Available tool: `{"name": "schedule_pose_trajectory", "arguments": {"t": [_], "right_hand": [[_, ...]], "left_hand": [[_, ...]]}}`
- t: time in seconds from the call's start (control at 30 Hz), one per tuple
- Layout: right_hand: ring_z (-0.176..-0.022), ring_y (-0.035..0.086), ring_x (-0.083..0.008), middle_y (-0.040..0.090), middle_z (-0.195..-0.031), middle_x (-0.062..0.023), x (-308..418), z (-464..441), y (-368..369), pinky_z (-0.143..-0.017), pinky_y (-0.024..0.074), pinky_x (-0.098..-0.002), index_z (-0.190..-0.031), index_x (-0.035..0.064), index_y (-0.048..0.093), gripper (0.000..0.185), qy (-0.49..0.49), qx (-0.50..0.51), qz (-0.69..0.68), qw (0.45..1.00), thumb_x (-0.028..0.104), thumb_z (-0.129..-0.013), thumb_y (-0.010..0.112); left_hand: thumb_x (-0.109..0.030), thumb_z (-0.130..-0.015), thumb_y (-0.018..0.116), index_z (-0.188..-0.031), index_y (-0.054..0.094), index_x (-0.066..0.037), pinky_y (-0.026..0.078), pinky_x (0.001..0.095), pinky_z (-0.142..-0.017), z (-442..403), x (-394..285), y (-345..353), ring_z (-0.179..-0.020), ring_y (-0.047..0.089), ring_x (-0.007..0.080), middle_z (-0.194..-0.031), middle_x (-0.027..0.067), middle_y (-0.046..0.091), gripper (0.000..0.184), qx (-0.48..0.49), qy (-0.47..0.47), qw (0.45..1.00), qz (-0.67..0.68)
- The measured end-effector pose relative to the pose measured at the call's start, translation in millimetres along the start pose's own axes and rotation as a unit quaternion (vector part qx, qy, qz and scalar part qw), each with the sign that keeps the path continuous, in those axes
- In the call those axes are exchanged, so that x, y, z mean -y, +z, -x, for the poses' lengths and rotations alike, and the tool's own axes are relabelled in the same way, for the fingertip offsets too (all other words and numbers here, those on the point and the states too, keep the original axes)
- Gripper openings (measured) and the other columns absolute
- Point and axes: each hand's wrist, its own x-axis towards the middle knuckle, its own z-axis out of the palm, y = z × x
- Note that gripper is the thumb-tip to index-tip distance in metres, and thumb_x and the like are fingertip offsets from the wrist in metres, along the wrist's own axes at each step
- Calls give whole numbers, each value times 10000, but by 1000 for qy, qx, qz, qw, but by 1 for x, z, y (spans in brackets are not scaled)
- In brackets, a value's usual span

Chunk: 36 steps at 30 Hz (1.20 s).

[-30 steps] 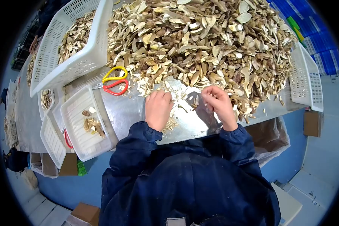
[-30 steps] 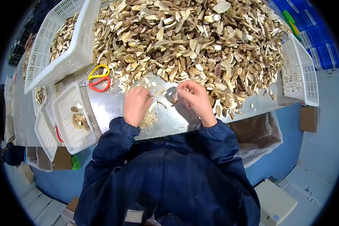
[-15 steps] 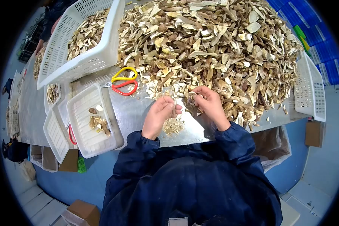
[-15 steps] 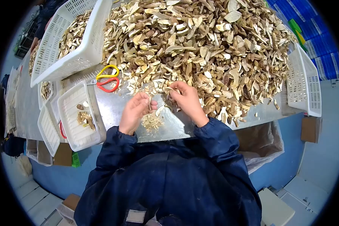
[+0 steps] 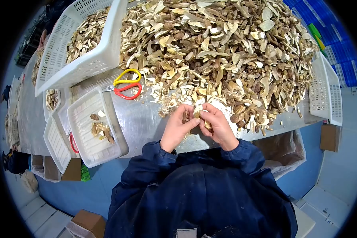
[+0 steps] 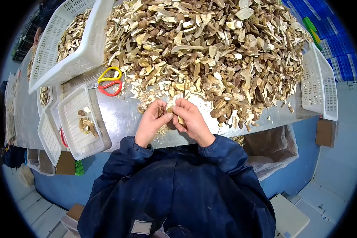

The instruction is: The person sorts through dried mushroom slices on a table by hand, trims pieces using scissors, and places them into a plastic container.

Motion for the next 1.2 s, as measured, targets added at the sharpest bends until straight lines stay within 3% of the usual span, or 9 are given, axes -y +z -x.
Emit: {"name": "schedule_pose_trajectory", "arguments": {"t": [0.23,0.47,0.57,0.67,0.87,0.97,1.03,1.07,1.2], "right_hand": [[-462,443,-28,567,-619,8,3,-2,-8,-418,305,-178,-990,24,597,140,-68,-41,177,981,144,-920,591],[-568,523,-45,625,-693,-5,-2,-6,-10,-517,408,-206,-990,-16,663,189,-176,-173,292,924,137,-922,575],[-638,561,-64,646,-734,-24,-8,-3,-4,-575,448,-223,-1024,-33,667,214,-193,-138,287,928,120,-919,561],[-549,434,-7,572,-677,33,-14,-4,-6,-489,329,-174,-1074,-2,656,225,-189,-100,304,928,134,-944,534],[-563,482,-45,586,-666,22,-20,-4,-8,-511,383,-219,-1102,17,651,248,-216,-90,362,902,98,-897,538],[-561,550,-121,622,-679,-74,-8,-4,-6,-551,440,-262,-1088,19,645,242,-205,-117,445,864,95,-876,556],[-561,611,-223,651,-712,-153,18,-4,1,-562,477,-316,-1086,27,635,240,-165,-151,537,813,115,-868,587],[-596,641,-278,664,-740,-161,17,-16,-9,-561,488,-367,-1077,38,633,247,-266,-166,575,756,149,-858,613],[-664,652,-339,674,-781,-167,23,-44,-13,-593,506,-395,-1047,36,636,247,-231,-183,758,582,143,-823,632]], "left_hand": [[-111,-883,613,-992,570,-27,405,198,-662,1,-8,-5,-765,473,45,-879,-20,537,144,13,-66,998,-8],[-108,-832,672,-1073,603,-32,434,222,-674,-3,-2,-7,-750,507,75,-917,31,611,262,-102,37,984,-141],[-81,-857,646,-1195,571,-32,452,219,-771,0,-12,1,-821,536,73,-1041,50,632,349,-44,28,986,-156],[-76,-850,647,-1199,571,-26,459,228,-734,-2,-5,7,-785,541,78,-986,53,642,360,-77,55,981,-170],[-15,-830,597,-1201,581,-40,430,221,-607,3,-21,9,-719,530,80,-899,60,625,373,-73,39,951,-297],[-34,-831,547,-1186,576,-52,416,244,-520,2,-7,-7,-561,495,101,-817,38,581,357,-77,45,983,-161],[-26,-835,493,-1220,535,-53,345,212,-486,4,-8,-27,-541,420,71,-791,21,538,389,-15,-56,984,168],[-23,-836,466,-1238,514,-53,310,196,-469,5,-8,-33,-531,383,56,-778,12,517,405,18,-105,939,327],[-32,-873,412,-1306,420,-34,338,174,-494,17,-9,-34,-577,425,52,-884,50,561,434,44,-107,909,399]]}}
